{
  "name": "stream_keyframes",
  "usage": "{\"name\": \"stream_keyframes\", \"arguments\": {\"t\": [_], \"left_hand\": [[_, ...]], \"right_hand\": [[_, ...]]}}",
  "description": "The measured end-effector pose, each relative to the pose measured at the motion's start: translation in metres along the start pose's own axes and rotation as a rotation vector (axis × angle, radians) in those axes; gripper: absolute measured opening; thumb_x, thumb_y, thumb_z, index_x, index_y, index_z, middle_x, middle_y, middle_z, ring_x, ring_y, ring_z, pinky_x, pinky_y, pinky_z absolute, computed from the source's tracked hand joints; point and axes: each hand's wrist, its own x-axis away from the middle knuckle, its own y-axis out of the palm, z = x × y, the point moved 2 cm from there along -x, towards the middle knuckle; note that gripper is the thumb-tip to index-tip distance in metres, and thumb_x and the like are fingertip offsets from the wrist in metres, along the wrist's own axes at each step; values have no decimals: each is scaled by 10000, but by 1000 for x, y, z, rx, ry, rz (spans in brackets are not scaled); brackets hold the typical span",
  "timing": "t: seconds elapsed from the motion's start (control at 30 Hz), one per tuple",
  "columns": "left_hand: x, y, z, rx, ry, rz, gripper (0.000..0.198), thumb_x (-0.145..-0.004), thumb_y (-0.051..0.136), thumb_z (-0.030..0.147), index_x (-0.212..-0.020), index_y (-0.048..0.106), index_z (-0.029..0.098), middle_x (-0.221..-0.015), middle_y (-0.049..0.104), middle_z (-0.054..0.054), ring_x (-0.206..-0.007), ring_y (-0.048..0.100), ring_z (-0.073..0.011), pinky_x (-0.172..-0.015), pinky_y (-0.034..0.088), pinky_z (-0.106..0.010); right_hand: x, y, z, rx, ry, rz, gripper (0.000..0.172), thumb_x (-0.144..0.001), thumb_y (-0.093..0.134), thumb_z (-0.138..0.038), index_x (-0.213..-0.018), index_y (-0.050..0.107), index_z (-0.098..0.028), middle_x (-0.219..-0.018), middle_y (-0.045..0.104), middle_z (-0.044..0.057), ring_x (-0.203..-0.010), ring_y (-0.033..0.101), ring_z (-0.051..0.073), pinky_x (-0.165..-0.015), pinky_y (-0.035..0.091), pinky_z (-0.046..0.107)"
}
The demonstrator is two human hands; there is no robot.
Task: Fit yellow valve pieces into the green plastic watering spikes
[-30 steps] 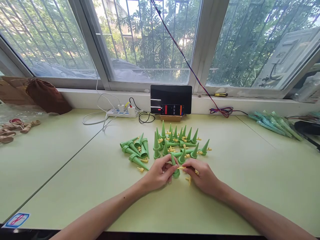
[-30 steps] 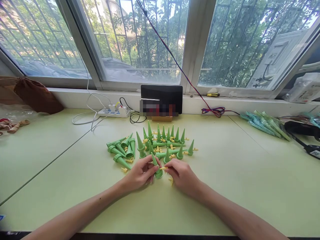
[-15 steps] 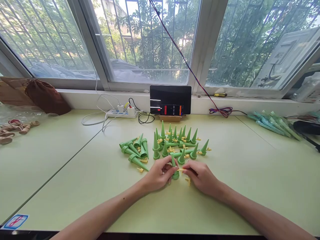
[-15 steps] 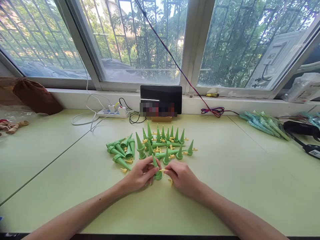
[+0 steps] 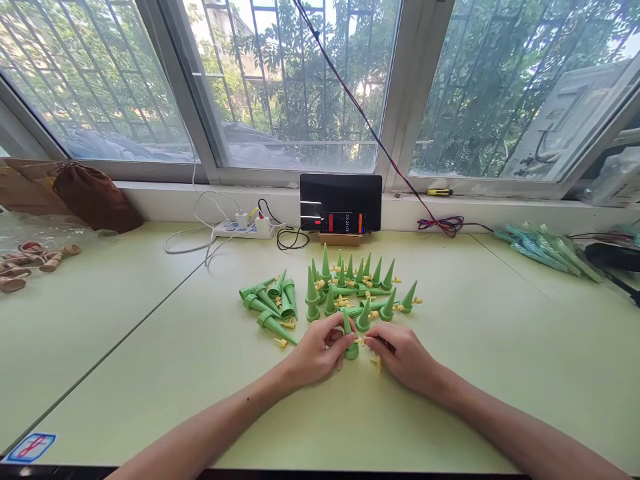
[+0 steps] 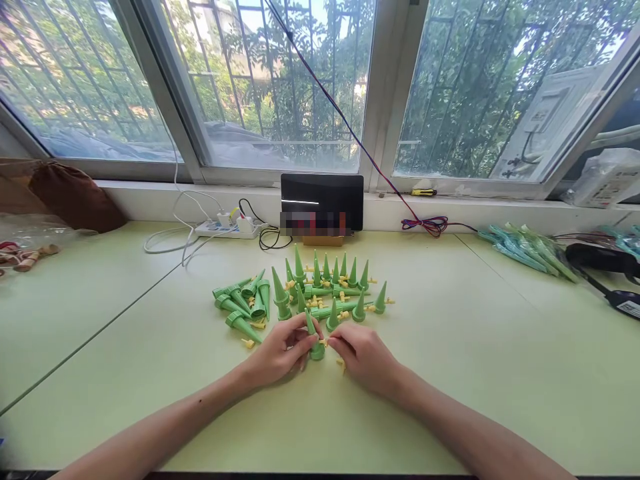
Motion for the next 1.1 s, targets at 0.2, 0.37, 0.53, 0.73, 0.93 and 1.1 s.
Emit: {"name": "stream_keyframes", "arguments": {"t": [0.2,0.37,0.53,0.73,0.93,1.1], "left_hand": [[-1,0,2,14,-2,40,380,-961,587,547,-939,542,170,-559,449,80,-451,483,-90,-451,380,-185],[-1,0,-1,28,-2,32,356,-971,581,524,-942,533,172,-554,433,88,-436,460,-83,-440,365,-180],[0,0,-2,-22,16,19,275,-997,550,445,-962,532,173,-564,449,80,-460,477,-94,-460,360,-187],[1,-1,-1,-194,73,9,172,-1012,507,324,-943,549,171,-607,459,63,-522,470,-103,-512,360,-205],[3,-1,-4,-325,139,1,158,-1008,495,288,-949,581,168,-680,478,38,-593,476,-121,-558,381,-223],[5,-1,0,-488,249,2,132,-989,517,227,-943,625,167,-745,553,2,-675,494,-142,-624,403,-242]], "right_hand": [[0,-2,-2,-29,-4,27,141,-1027,552,-279,-968,642,-188,-767,641,21,-601,555,145,-556,442,242],[1,-2,0,-6,-33,17,138,-1019,584,-295,-957,645,-188,-767,641,22,-596,543,143,-562,446,248],[2,1,3,1,-55,32,221,-1046,555,-344,-922,654,-188,-767,654,32,-636,563,158,-598,453,260],[1,3,2,0,-88,42,347,-1074,493,-416,-882,667,-186,-726,646,31,-639,569,159,-602,446,258],[1,5,3,27,-83,38,417,-1089,442,-434,-821,653,-194,-696,631,27,-626,557,161,-591,438,258],[3,6,4,37,-80,11,420,-1101,400,-399,-813,629,-196,-730,653,37,-652,570,166,-611,450,264]]}}
